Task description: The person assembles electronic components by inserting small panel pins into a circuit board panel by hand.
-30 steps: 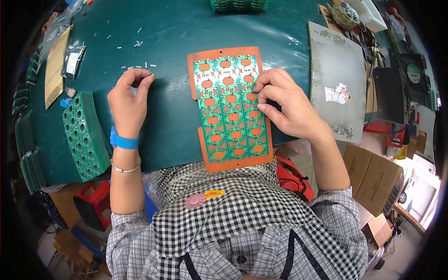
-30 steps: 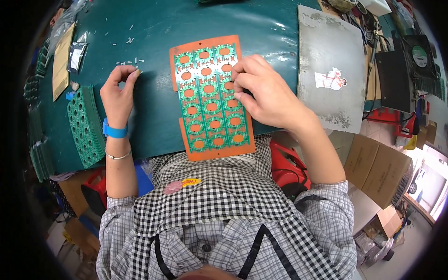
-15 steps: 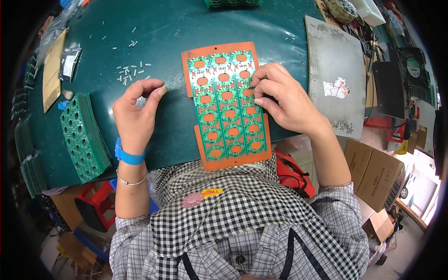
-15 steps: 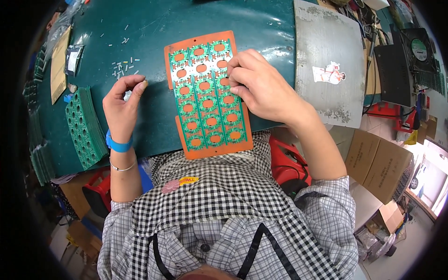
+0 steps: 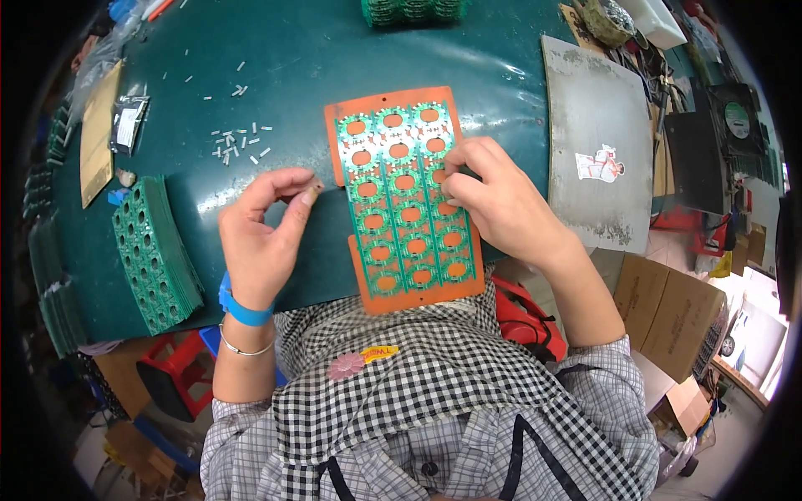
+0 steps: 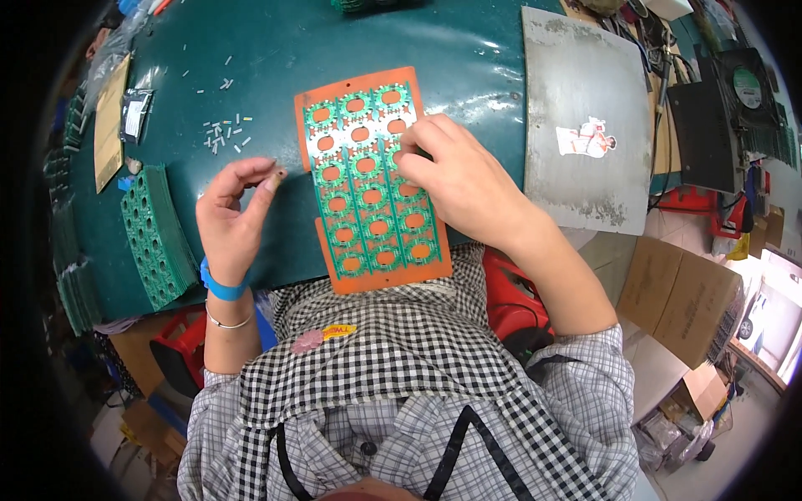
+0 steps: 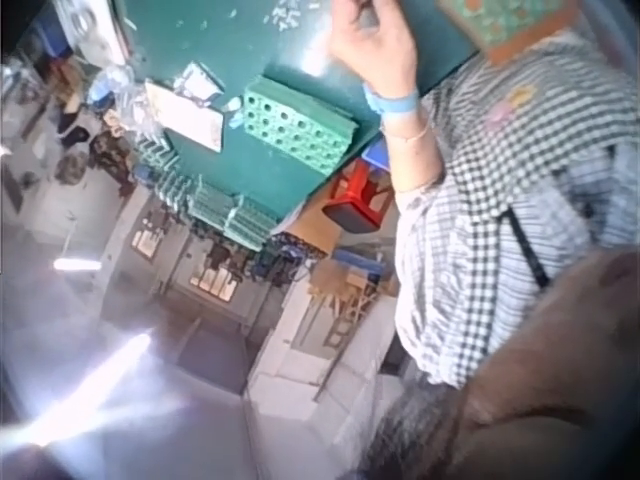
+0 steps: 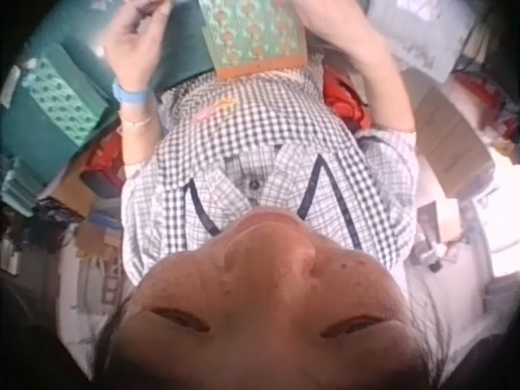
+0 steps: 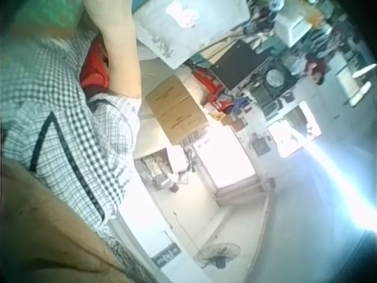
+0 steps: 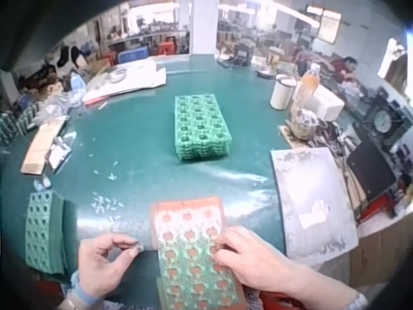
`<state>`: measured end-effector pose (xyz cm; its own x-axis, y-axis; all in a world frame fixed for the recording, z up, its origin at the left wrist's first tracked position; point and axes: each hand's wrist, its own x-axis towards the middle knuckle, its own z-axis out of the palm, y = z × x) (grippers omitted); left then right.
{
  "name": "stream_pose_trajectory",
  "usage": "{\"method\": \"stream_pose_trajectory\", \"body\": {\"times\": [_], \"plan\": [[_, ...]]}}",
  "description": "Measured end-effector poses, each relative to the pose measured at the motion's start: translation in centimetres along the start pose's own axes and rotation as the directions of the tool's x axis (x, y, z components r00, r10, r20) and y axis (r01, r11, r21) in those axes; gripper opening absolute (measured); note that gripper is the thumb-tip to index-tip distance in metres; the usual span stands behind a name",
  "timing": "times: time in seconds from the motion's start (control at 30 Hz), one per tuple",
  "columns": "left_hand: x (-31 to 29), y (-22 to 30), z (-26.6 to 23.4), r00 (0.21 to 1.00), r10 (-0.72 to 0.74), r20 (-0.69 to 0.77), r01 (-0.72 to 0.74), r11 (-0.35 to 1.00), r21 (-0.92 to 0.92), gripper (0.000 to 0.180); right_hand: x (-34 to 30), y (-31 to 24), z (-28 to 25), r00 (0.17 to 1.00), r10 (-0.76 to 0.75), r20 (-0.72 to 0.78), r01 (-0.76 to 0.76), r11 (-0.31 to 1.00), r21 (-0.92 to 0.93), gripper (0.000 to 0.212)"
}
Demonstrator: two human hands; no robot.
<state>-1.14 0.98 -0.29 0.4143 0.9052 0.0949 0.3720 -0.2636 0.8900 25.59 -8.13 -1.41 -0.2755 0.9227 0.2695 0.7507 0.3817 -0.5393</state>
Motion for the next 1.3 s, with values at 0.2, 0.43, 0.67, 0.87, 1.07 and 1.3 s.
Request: {"method": "stream_pose_trajectory", "body": {"times": [0.2, 0.43, 0.67, 0.87, 1.07, 1.3], "plan": [[-0.8, 1.3, 1.4, 0.993, -0.078, 0.088, 0.105, 0.927, -0.359, 0.027, 1.1, -1.5, -1.7, 0.999, 0.029, -0.033, -0.027, 0.998, 0.062, 0.022], [-3.0, 2.6, 3.9, 0.998, 0.028, 0.057, -0.008, 0.949, -0.315, 0.024, 3.0, -5.2, 1.5, 0.974, 0.077, -0.214, 0.007, 0.931, 0.366, 0.022], [-2.3, 1.9, 2.1, 0.988, 0.139, 0.064, -0.132, 0.986, -0.098, 0.013, 1.7, -4.8, 1.1, 0.964, 0.219, -0.152, -0.108, 0.842, 0.529, 0.014], [3.5, -4.5, -3.4, 0.959, 0.237, -0.155, -0.132, 0.858, 0.497, 0.009, -0.8, -2.6, -0.8, 0.942, 0.309, -0.134, -0.232, 0.884, 0.405, 0.011], [5.2, -6.9, -3.6, 0.994, 0.080, -0.068, -0.042, 0.896, 0.442, 0.013, -2.4, -1.9, -1.2, 0.952, 0.293, -0.092, -0.249, 0.912, 0.325, 0.013], [4.6, -5.9, -3.8, 0.984, -0.014, -0.177, 0.075, 0.937, 0.342, 0.011, -3.1, -1.5, -0.4, 0.969, 0.230, -0.088, -0.196, 0.936, 0.294, 0.012]]}}
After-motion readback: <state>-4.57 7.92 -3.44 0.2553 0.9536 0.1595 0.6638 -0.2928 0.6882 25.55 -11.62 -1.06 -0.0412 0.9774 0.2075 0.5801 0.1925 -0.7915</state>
